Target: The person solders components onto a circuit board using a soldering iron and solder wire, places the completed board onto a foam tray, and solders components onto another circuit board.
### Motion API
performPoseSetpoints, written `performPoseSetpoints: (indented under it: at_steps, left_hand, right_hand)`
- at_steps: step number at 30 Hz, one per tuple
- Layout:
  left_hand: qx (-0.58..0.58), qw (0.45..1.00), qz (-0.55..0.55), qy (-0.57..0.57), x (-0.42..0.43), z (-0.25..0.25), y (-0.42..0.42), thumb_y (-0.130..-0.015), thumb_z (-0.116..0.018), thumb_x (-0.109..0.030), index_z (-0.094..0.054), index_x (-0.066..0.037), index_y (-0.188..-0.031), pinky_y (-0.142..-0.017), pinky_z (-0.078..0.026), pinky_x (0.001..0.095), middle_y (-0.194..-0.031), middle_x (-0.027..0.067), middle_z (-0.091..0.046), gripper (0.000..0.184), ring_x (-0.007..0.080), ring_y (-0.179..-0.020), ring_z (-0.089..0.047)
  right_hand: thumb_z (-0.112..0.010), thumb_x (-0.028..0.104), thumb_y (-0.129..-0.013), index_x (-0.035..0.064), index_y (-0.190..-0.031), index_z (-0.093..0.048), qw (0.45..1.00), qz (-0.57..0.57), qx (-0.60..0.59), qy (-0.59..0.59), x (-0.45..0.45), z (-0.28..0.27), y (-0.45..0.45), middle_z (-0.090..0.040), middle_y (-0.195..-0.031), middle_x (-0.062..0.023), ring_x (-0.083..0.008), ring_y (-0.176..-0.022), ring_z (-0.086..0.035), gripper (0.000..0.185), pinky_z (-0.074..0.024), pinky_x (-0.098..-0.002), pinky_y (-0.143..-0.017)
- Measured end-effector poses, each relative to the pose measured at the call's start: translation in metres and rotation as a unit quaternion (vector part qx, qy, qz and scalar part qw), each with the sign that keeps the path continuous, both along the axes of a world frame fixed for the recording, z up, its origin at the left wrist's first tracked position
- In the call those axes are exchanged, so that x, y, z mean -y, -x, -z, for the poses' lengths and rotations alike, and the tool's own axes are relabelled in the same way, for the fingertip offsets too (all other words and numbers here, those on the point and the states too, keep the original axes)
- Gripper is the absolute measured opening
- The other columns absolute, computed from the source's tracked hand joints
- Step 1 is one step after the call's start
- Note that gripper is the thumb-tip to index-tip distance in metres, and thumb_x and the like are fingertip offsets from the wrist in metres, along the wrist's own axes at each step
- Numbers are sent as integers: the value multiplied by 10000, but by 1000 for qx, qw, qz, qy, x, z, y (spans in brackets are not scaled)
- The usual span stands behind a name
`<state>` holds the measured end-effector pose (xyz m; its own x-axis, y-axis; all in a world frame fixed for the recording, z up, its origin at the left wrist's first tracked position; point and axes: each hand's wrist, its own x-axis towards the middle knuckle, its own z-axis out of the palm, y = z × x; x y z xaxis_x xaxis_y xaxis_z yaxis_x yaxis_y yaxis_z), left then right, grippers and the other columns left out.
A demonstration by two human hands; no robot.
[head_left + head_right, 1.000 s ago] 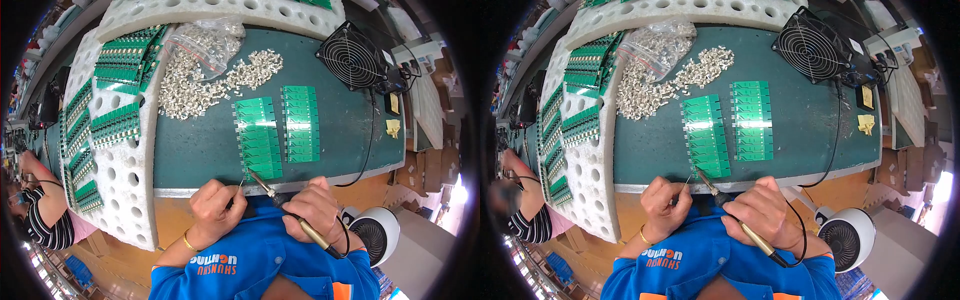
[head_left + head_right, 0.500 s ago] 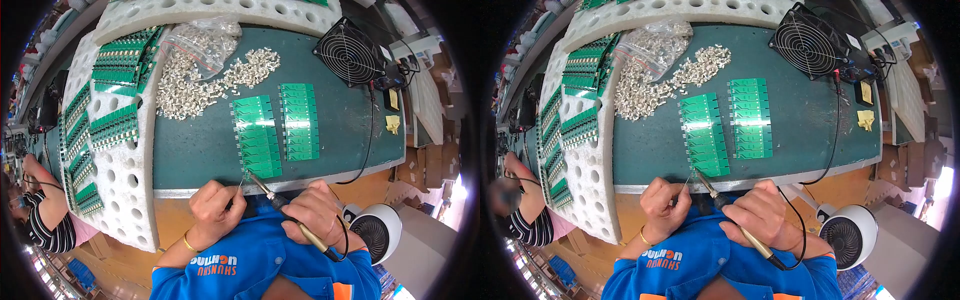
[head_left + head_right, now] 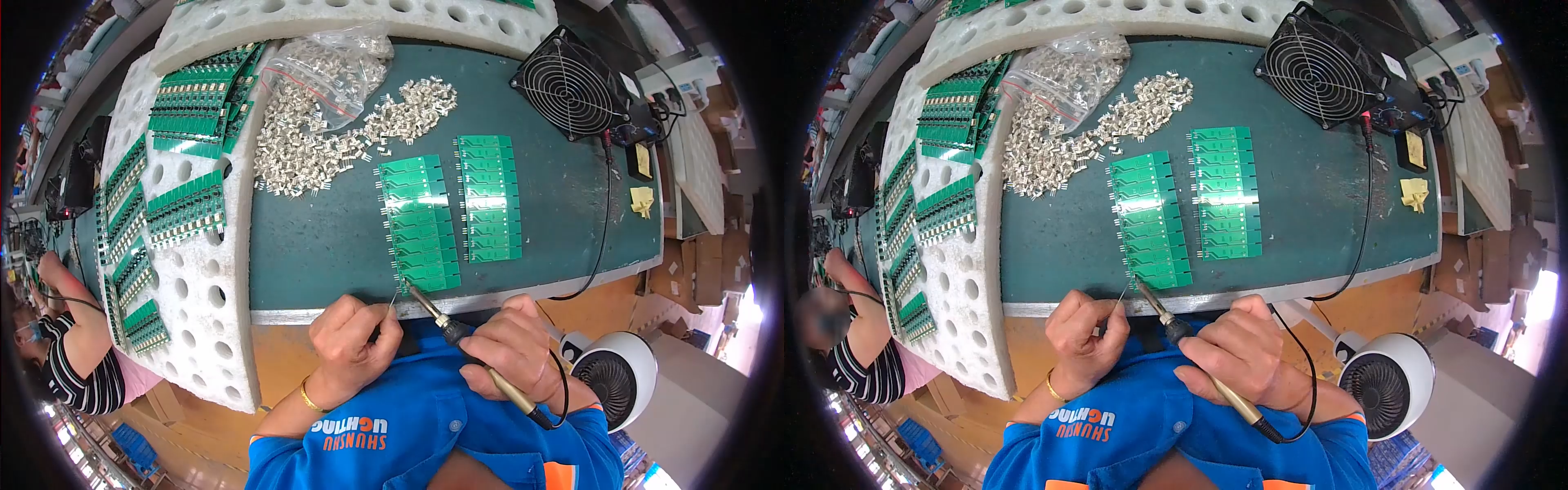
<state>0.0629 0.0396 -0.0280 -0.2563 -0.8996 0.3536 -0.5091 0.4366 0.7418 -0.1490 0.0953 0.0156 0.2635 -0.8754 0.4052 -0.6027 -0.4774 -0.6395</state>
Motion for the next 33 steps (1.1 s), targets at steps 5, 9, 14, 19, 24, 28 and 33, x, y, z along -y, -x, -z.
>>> performPoseSetpoints:
  at_steps: [5, 9, 14, 19, 24, 28, 33]
  left_hand:
    - [0, 1000, 3, 1, 0, 0, 0, -637, -742, 10, -672, -52, -697, -425, -386, 315, -564, 53, -479, 111, 186, -467, -496]
    - [0, 1000, 9, 1, 1, 0, -1, -636, -744, 12, -677, -51, -702, -424, -384, 315, -563, 52, -478, 114, 186, -466, -495]
    - [6, 1000, 10, 7, 1, -1, -1, -630, -743, 13, -677, -53, -702, -426, -385, 313, -562, 51, -477, 118, 187, -467, -494]
    - [3, 1000, 7, 9, 0, 2, -1, -630, -744, 10, -676, -55, -702, -427, -385, 310, -564, 48, -479, 118, 185, -467, -492]
    - [-1, 1000, 6, 6, -2, 1, -3, -665, -749, 12, -682, -43, -721, -439, -378, 301, -583, 50, -496, 103, 169, -478, -486]
    - [-3, 1000, 10, 4, -3, 1, -4, -703, -757, 11, -683, -33, -737, -453, -375, 290, -603, 50, -513, 93, 156, -489, -485]
    - [0, 1000, 10, 3, -7, 3, -6, -705, -760, 13, -682, -33, -741, -456, -382, 286, -609, 53, -524, 98, 157, -495, -497]
  right_hand:
    - [-764, 263, -803, 77, -961, -657, 1000, 2, 2, 0, -1, 0, 0, -613, -726, -23, -185, -600, -578, 267, -403, -340, -624]
    - [-773, 253, -786, 75, -955, -657, 1000, 2, 4, 1, -1, 0, 0, -611, -724, -23, -186, -597, -574, 272, -401, -337, -623]
    - [-775, 232, -775, 74, -946, -656, 1000, 1, 5, 1, -1, 0, 0, -610, -718, -21, -181, -587, -566, 261, -394, -334, -619]
    - [-772, 212, -770, 76, -938, -655, 1000, 0, 4, 0, -1, -1, 0, -610, -717, -18, -178, -586, -566, 246, -391, -332, -619]
    - [-772, 196, -760, 79, -941, -658, 1000, 12, 1, 3, -2, -2, 3, -614, -722, -17, -180, -594, -575, 244, -396, -335, -628]
    - [-769, 187, -760, 75, -938, -660, 1000, 14, 12, -2, -3, -2, 5, -617, -725, -19, -182, -597, -578, 237, -400, -335, -631]
    - [-698, 197, -849, 63, -976, -629, 1000, -1, 26, -9, -4, 0, 7, -628, -749, -33, -198, -618, -572, 197, -398, -363, -643]
